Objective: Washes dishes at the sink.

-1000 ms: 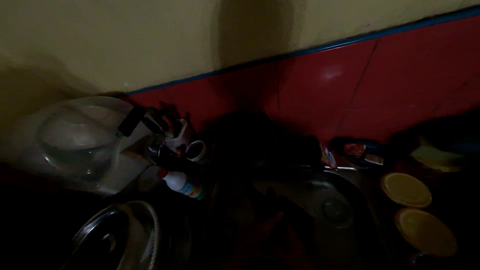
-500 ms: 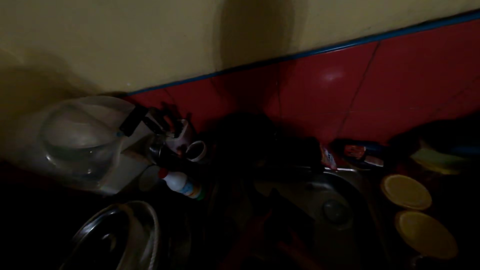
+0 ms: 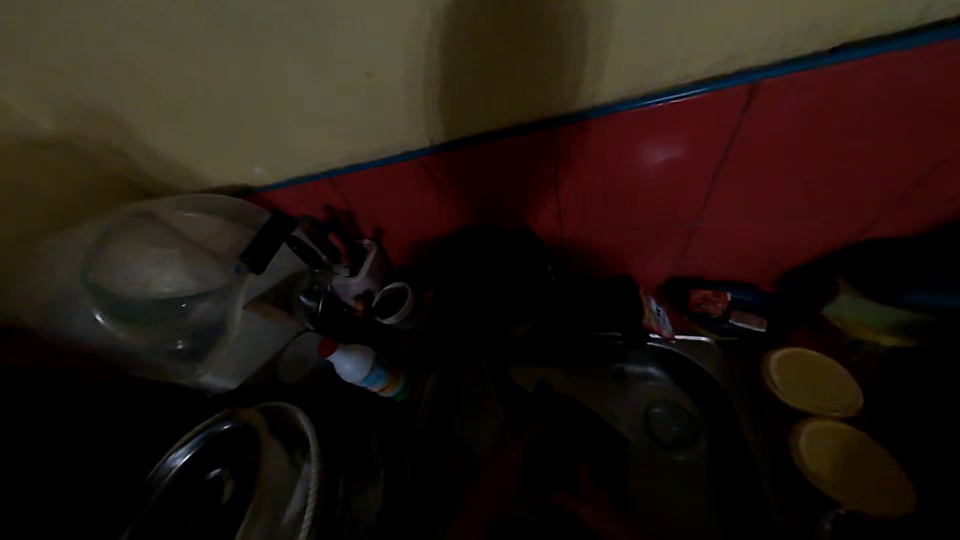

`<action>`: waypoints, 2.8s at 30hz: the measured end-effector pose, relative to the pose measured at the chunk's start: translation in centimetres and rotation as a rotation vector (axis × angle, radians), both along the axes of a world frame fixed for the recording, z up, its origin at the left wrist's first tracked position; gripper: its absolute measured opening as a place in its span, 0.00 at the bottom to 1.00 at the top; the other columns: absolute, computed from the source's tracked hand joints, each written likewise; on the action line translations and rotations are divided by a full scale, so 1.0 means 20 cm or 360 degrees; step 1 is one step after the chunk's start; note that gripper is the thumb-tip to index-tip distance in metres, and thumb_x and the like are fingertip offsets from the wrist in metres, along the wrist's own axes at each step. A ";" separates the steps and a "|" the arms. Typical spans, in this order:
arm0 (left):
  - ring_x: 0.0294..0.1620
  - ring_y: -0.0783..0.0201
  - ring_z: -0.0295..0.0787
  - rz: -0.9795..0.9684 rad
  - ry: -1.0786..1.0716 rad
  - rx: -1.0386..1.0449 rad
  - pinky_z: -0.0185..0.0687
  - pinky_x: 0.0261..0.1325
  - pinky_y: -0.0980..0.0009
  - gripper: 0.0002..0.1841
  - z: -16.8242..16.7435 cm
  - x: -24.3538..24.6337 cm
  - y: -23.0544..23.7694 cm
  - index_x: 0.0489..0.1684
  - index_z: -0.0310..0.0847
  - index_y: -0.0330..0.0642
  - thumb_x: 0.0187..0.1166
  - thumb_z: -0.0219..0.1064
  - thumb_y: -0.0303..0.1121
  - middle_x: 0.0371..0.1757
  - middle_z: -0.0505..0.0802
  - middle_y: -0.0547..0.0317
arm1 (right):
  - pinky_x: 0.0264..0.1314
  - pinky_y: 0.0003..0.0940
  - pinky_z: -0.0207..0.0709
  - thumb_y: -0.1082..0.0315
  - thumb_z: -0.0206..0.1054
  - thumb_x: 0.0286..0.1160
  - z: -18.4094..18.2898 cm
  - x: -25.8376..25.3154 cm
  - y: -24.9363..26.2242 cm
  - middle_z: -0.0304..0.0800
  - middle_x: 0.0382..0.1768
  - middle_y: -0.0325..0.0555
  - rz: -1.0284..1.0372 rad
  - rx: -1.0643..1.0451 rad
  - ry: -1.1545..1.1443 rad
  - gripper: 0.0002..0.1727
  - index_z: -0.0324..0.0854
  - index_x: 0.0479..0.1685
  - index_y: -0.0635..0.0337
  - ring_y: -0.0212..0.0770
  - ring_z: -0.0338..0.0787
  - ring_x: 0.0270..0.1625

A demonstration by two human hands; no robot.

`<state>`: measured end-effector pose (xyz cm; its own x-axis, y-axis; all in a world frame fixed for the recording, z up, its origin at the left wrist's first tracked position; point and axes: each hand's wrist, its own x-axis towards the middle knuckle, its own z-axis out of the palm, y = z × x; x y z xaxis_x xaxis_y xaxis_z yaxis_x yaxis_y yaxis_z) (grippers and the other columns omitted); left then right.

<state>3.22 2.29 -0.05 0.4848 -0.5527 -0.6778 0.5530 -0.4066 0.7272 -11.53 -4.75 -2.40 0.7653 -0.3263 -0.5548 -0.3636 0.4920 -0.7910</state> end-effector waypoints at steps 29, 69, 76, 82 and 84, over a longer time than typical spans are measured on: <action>0.45 0.65 0.90 0.0003 -0.0092 -0.0205 0.89 0.53 0.65 0.21 -0.01 -0.02 -0.04 0.64 0.73 0.32 0.74 0.69 0.28 0.45 0.92 0.54 | 0.60 0.38 0.86 0.71 0.79 0.60 -0.01 0.02 0.01 0.87 0.60 0.51 -0.0026 -0.0152 -0.0111 0.45 0.61 0.83 0.65 0.38 0.89 0.58; 0.34 0.73 0.87 -0.0473 0.0264 -0.0079 0.86 0.39 0.73 0.11 0.16 -0.06 0.16 0.57 0.78 0.42 0.80 0.65 0.30 0.36 0.91 0.65 | 0.47 0.36 0.85 0.52 0.59 0.88 -0.13 0.31 -0.10 0.90 0.40 0.44 -0.0137 -0.0182 -0.0079 0.21 0.82 0.61 0.62 0.36 0.89 0.41; 0.39 0.71 0.86 -0.0402 0.0222 0.0101 0.85 0.45 0.72 0.17 0.18 -0.02 0.20 0.63 0.77 0.37 0.78 0.67 0.30 0.41 0.89 0.60 | 0.62 0.36 0.86 0.60 0.67 0.81 -0.14 0.24 -0.17 0.88 0.63 0.44 0.0132 -0.0071 -0.0447 0.31 0.68 0.83 0.56 0.36 0.90 0.59; 0.32 0.69 0.85 -0.0538 0.0096 0.0211 0.86 0.38 0.70 0.17 0.15 -0.03 0.17 0.60 0.77 0.36 0.75 0.69 0.30 0.35 0.89 0.60 | 0.54 0.38 0.89 0.61 0.72 0.74 -0.18 0.25 -0.14 0.93 0.48 0.46 -0.0129 -0.0203 -0.0488 0.24 0.80 0.67 0.62 0.40 0.93 0.49; 0.32 0.71 0.84 -0.0573 0.0049 0.0185 0.85 0.37 0.71 0.17 0.16 -0.05 0.15 0.59 0.78 0.37 0.75 0.69 0.31 0.35 0.88 0.61 | 0.50 0.37 0.89 0.56 0.72 0.76 -0.19 0.27 -0.12 0.94 0.43 0.44 -0.0238 -0.0305 -0.0393 0.21 0.83 0.61 0.61 0.39 0.93 0.44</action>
<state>2.27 5.27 3.18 0.2522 -0.6026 -0.7572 0.3806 -0.6576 0.6501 -6.22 -7.10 -6.25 0.8047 -0.5253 -0.2767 -0.0847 0.3597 -0.9292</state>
